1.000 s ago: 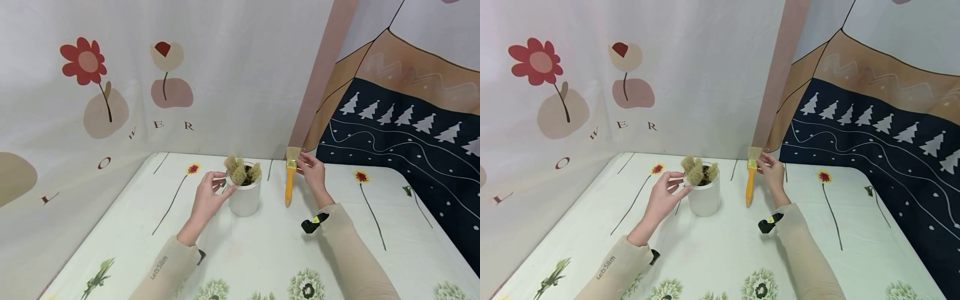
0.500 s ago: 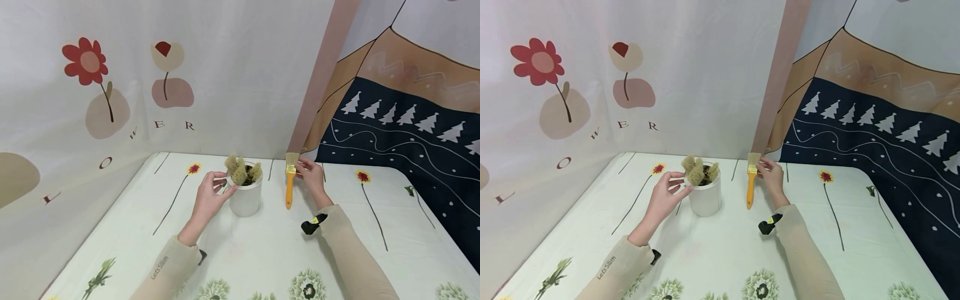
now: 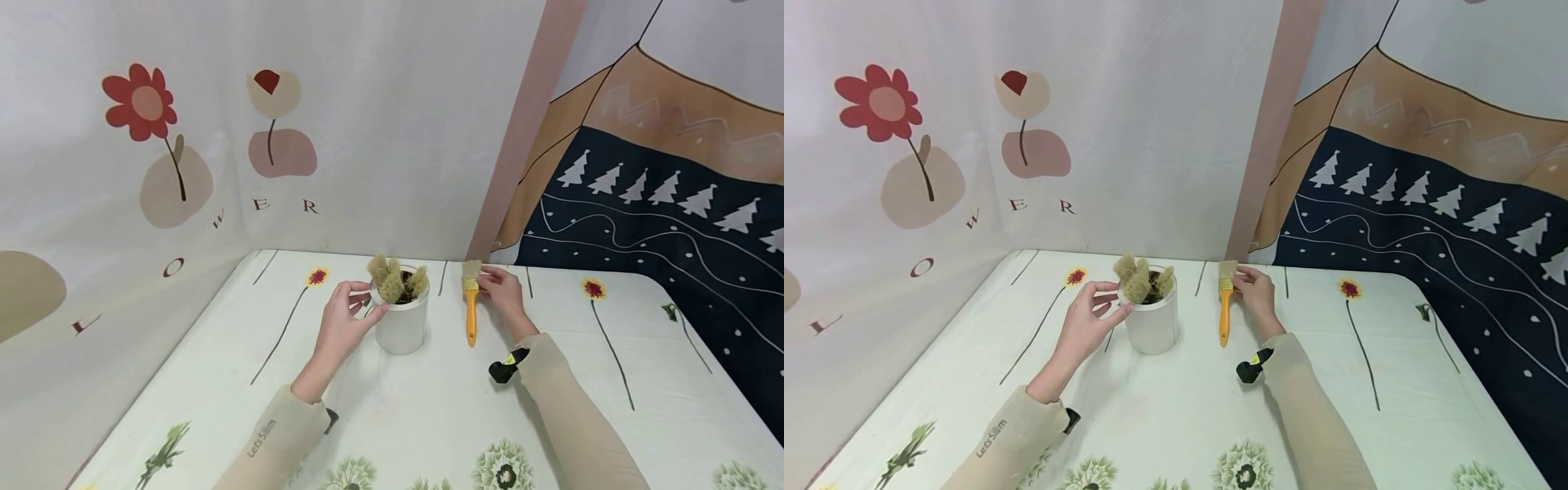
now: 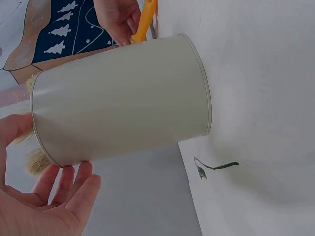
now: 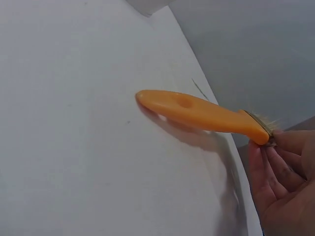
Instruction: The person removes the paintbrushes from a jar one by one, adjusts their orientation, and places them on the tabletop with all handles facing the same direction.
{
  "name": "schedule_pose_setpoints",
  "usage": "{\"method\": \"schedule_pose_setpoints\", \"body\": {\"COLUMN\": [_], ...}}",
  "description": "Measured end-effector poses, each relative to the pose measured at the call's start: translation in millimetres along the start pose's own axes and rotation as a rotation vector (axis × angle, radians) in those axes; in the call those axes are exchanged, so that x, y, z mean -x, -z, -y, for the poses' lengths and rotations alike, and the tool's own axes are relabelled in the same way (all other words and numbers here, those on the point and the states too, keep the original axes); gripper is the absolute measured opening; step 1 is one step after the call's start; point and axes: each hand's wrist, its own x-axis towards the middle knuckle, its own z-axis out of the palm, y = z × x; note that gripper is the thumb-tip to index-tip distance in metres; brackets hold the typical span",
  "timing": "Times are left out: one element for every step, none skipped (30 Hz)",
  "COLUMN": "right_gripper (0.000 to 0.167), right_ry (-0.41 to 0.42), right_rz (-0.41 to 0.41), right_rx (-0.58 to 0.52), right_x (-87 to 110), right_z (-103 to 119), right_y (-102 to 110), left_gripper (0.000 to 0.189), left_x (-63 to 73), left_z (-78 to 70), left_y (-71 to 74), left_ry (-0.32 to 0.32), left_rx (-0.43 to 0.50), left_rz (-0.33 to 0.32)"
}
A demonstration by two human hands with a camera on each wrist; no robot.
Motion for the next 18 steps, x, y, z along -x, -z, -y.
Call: {"method": "schedule_pose_setpoints", "body": {"right_gripper": [0.04,0.04,0.04,0.04,0.04,0.04,0.04,0.04,0.04,0.04,0.04,0.04,0.04,0.04,0.04,0.04,0.04,0.04], "right_ry": [-0.004,-0.006,-0.008,-0.01,-0.018,-0.023,-0.03,-0.034,-0.037,-0.04,-0.041,-0.043,-0.043,-0.043,-0.04,-0.039,-0.039,-0.037], "right_rz": [-0.004,-0.007,-0.01,-0.011,-0.012,-0.012,-0.012,-0.01,-0.01,-0.009,-0.008,-0.005,-0.002,0.002,0.006,0.008,0.01,0.012], "right_rx": [0.004,0.014,0.025,0.034,0.043,0.052,0.058,0.066,0.071,0.072,0.074,0.074,0.074,0.077,0.078,0.078,0.078,0.08], "right_x": [-0.6,-1.2,-1.6,-1.9,-2.1,-2.3,-2.4,-2.5,-2.6,-2.7,-2.8,-2.8,-2.5,-2.1,-2.0,-1.9,-1.7,-1.3], "right_z": [-1,-2,-3,-4,-5,-6,-6,-7,-7,-8,-9,-9,-10,-11,-12,-12,-13,-13], "right_y": [0,-1,-1,-2,-2,-2,-2,-2,-2,-2,-1,-1,-1,0,0,0,0,0], "left_gripper": [0.048,0.048,0.048,0.048,0.048,0.048,0.049,0.048,0.048,0.048,0.048,0.048,0.048,0.047,0.047,0.047,0.047,0.047], "left_x": [0.0,0.1,-0.1,0.2,0.2,0.3,0.3,0.1,0.1,0.3,0.4,0.5,0.6,0.7,1.0,1.0,1.0,0.9], "left_z": [0.1,0.3,0.9,0.9,1.3,1.6,1.6,2.0,1.9,1.7,1.5,1.4,1.3,1.4,1.2,1.2,1.2,1.3], "left_y": [0.0,-0.1,-0.4,-0.2,-0.3,-0.3,-0.3,-0.6,-0.6,-0.4,-0.4,-0.3,-0.3,-0.3,0.0,0.1,0.1,0.1], "left_ry": [-0.001,-0.002,-0.005,-0.007,-0.009,-0.013,-0.016,-0.019,-0.021,-0.021,-0.021,-0.019,-0.017,-0.015,-0.012,-0.01,-0.009,-0.009], "left_rx": [0.0,0.0,0.0,0.001,0.003,0.006,0.008,0.009,0.009,0.01,0.01,0.009,0.008,0.007,0.005,0.004,0.004,0.003], "left_rz": [0.001,0.0,0.0,-0.002,-0.003,-0.003,-0.004,-0.004,-0.004,-0.004,-0.003,-0.002,-0.002,-0.002,-0.003,-0.003,-0.003,-0.004]}}
